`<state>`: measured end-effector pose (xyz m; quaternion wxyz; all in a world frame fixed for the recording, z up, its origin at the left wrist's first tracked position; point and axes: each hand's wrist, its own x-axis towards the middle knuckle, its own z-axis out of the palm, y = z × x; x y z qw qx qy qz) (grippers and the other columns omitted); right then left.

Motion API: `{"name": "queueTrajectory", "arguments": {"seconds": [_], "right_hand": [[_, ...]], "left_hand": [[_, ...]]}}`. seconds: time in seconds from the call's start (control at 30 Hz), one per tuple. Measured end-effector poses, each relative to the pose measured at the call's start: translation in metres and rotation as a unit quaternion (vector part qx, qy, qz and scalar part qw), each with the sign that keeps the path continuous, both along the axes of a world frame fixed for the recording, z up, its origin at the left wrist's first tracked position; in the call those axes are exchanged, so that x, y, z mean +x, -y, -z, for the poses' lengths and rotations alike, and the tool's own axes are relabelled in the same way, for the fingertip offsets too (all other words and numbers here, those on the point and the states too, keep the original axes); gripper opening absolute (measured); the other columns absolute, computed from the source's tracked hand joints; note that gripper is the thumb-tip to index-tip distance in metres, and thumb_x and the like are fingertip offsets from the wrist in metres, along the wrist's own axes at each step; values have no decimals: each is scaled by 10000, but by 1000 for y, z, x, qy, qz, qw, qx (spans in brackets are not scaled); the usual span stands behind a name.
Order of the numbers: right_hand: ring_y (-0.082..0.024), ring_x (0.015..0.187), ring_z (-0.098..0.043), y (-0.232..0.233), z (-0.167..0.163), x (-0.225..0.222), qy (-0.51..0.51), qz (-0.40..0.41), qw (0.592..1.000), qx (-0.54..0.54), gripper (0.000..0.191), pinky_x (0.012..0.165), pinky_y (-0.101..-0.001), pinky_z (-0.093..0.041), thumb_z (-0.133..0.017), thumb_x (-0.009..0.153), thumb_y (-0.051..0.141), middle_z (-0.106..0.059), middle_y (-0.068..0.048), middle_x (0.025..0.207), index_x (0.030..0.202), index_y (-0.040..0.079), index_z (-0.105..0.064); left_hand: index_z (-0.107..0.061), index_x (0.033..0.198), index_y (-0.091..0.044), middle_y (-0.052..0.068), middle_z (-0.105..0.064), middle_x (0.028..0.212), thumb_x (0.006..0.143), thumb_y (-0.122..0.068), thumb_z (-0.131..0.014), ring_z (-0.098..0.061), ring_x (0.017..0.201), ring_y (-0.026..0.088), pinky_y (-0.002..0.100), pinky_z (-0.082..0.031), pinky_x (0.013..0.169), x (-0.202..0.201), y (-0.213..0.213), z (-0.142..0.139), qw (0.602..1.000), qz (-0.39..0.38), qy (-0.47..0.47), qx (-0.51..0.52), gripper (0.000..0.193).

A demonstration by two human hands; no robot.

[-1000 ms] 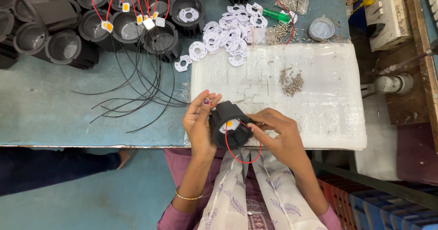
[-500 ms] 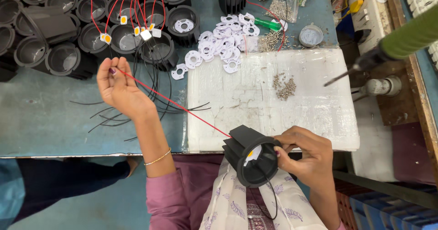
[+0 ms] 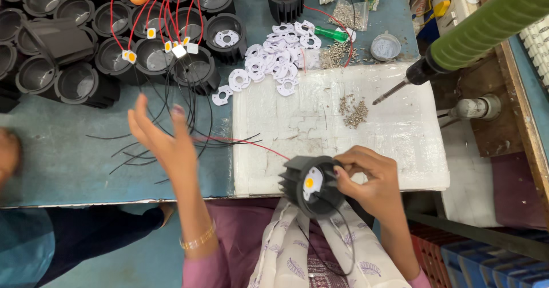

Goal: The person assembles LED lamp components at a factory workbench. They place an LED chip and red and black wires into a black plastic housing, add a white mounting plate, and use a bench-mounted electric screwdriver to drive screws and secure the parts, setting finished housings aside and starting the next one.

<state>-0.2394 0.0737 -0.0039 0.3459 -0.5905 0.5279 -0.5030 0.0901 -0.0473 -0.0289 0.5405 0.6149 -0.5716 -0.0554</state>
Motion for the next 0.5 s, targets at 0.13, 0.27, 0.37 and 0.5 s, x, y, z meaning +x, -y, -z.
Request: {"name": "queueTrajectory", "arguments": {"seconds": [0.13,0.27,0.37,0.5], "right_hand": [[-94,696,-653,15,15,5,-25,9,999,26,119,648,-233,-568,-748,833,-4,-680,-73,799,943,-49,-743],[-98,732,-673,24,19,15,-19,7,999,35,146,684,-234,-570,-741,849,2,-697,-68,851,987,-44,-734],[-165,909,-679,18,16,14,-69,2,997,18,205,803,-288,-557,-701,876,-17,-699,-99,1011,1080,-31,-716],[-262,1180,-589,-20,20,1,-277,-72,958,-31,450,923,-332,-531,-655,830,-51,-622,-169,1250,1191,174,-804]], "left_hand": [[-340,1551,-49,181,-467,1458,1007,-183,-653,-515,1323,262,365,-429,1125,-63,-76,-14,923,258,-193,210,641],[-304,1554,-117,82,-592,1329,938,-220,-649,-616,1178,164,313,-490,1018,-82,-88,-12,756,416,-317,395,714],[-420,1525,-32,107,-601,1279,965,-160,-687,-592,1161,165,325,-465,1030,-89,-79,3,740,453,-401,294,633],[-474,1497,-37,101,-662,1197,965,-201,-642,-599,1088,132,296,-478,963,-90,-73,26,760,375,-430,311,581]]}}
